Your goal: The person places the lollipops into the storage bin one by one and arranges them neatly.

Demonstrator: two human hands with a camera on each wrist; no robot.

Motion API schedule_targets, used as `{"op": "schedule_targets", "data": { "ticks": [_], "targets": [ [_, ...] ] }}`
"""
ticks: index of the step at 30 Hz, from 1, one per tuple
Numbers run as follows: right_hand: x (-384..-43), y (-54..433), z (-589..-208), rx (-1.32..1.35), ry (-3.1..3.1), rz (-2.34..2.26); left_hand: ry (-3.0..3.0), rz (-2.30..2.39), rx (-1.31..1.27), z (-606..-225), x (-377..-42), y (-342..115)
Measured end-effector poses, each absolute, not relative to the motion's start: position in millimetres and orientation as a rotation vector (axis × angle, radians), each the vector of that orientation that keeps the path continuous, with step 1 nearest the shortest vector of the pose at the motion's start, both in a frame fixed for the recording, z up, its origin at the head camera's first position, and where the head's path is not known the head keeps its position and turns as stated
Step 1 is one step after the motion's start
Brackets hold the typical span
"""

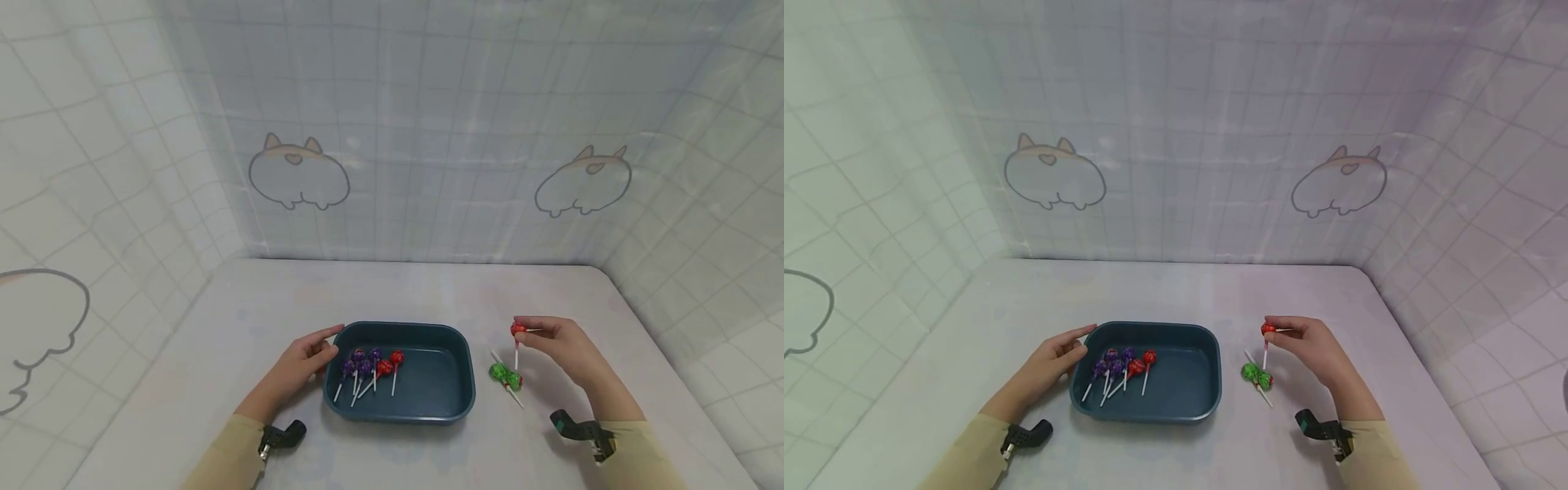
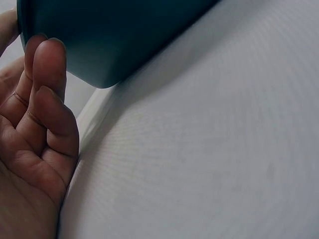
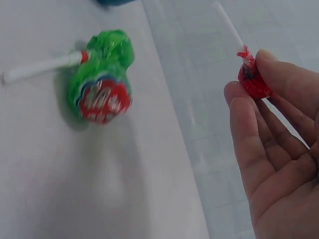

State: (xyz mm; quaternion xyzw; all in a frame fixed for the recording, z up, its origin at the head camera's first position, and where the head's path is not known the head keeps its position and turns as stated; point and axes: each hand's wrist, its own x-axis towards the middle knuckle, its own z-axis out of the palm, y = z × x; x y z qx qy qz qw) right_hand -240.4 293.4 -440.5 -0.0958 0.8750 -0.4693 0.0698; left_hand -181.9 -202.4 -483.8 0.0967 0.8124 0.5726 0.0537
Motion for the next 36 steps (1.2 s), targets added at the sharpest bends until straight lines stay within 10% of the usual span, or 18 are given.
{"op": "schedule_targets", "data": {
  "ticks": [36],
  "targets": [
    [-239.6,155.0,-425.1,-0.933,2.44,-1.12,2.474,1.764,0.346,-513.2,-195.3,-212.7]
  ]
}}
